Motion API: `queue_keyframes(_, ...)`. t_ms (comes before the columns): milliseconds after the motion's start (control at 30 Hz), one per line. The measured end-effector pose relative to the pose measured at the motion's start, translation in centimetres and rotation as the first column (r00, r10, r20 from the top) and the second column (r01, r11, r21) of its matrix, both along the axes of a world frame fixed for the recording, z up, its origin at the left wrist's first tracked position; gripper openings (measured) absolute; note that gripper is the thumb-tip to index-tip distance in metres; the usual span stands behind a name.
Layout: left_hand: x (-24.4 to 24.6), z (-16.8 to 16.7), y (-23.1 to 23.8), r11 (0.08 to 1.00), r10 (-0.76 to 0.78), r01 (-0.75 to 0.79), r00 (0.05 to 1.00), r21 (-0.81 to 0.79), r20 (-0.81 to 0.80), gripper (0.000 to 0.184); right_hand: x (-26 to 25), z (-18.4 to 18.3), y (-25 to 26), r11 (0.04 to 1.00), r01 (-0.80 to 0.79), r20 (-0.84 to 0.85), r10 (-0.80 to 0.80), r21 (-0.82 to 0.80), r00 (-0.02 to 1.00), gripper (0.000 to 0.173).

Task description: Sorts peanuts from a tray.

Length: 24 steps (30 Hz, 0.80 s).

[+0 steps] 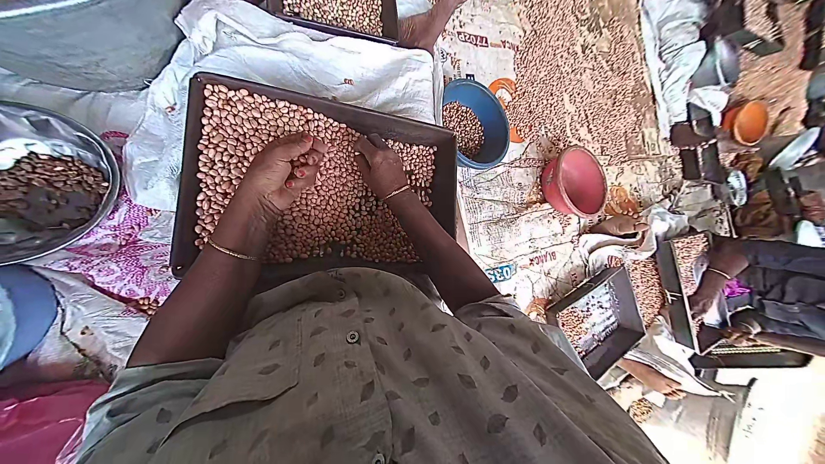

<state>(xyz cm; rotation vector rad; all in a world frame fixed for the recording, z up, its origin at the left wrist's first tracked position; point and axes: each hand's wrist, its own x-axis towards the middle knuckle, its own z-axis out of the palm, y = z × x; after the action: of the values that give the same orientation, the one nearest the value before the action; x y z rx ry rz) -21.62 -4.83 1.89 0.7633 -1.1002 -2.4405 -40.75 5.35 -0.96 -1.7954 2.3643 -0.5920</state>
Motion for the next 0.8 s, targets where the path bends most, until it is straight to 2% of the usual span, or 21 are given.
queue_keyframes(133, -0.2, 0.5, 0.2, 0.999, 0.018, -0.018, 1.0, -0.036, 0.014, 0.034, 0.3, -1.0, 0.2, 0.996, -0.011, -0.111, 0.001, -0.09, 0.994, 0.024)
queue_keyframes(200, -0.2, 0.4, 0.3, 0.998, 0.001, 0.003, 0.998, -0.065, 0.058, 0.036, 0.3, -0.8, 0.2, 0.999, 0.008, -0.109, -0.012, -0.039, 0.994, 0.024)
queue_keyframes(267, -0.3, 0.4, 0.6, 0.994, -0.015, 0.029, 0.992, -0.105, 0.128, 0.04, 0.1, -0.5, 0.0, 0.998, 0.051, -0.055, -0.052, -0.022, 0.997, 0.021)
queue_keyframes(333, -0.4, 0.6, 1.0, 0.987, -0.05, 0.081, 0.975, -0.138, 0.215, 0.046, -0.4, 0.1, 0.1, 0.986, 0.082, 0.11, -0.066, -0.147, 0.992, 0.015)
queue_keyframes(367, -0.6, 0.8, 1.1, 0.983, -0.068, 0.107, 0.966, -0.147, 0.25, 0.048, -0.3, 1.0, 0.2, 0.964, 0.073, 0.224, -0.014, -0.255, 0.974, 0.013)
queue_keyframes(433, -0.6, 1.0, 1.5, 0.981, -0.099, 0.141, 0.954, -0.132, 0.284, 0.051, 0.5, 3.1, 0.8, 0.923, -0.025, 0.418, 0.198, -0.384, 0.887, 0.012)
queue_keyframes(467, -0.6, 1.0, 1.5, 0.983, -0.115, 0.15, 0.951, -0.102, 0.288, 0.051, 1.0, 4.0, 1.0, 0.907, -0.085, 0.431, 0.276, -0.411, 0.859, 0.016)
queue_keyframes(500, -0.7, 0.9, 1.4, 0.987, -0.118, 0.143, 0.955, -0.076, 0.271, 0.049, 1.2, 4.5, 1.1, 0.904, -0.131, 0.373, 0.295, -0.406, 0.88, 0.019)
queue_keyframes(567, -0.8, 0.6, 1.2, 0.993, -0.108, 0.115, 0.977, -0.026, 0.185, 0.045, -0.2, 4.3, 1.2, 0.947, -0.156, 0.135, 0.199, -0.279, 0.971, 0.021)
queue_keyframes(633, -0.5, 0.4, 0.8, 0.997, -0.071, 0.07, 0.994, 0.011, 0.086, 0.037, -2.5, 3.6, 1.7, 0.996, -0.066, -0.073, 0.07, 0.053, 0.995, 0.027)
queue_keyframes(667, -0.3, 0.4, 0.6, 0.999, -0.044, 0.043, 0.998, 0.017, 0.037, 0.035, -3.6, 3.2, 2.2, 0.981, -0.005, -0.127, 0.031, 0.195, 0.991, 0.031)
queue_keyframes(700, 0.0, 0.4, 0.4, 1.0, -0.009, 0.009, 1.0, 0.028, -0.002, 0.034, -4.4, 2.6, 3.1, 0.963, 0.042, -0.153, -0.001, 0.267, 0.988, 0.033)
queue_keyframes(800, 0.5, 0.6, -0.3, 0.992, 0.114, -0.11, 0.991, 0.057, -0.076, 0.036, -4.6, 2.4, 6.6, 0.941, 0.166, -0.205, -0.108, 0.293, 0.973, 0.03)
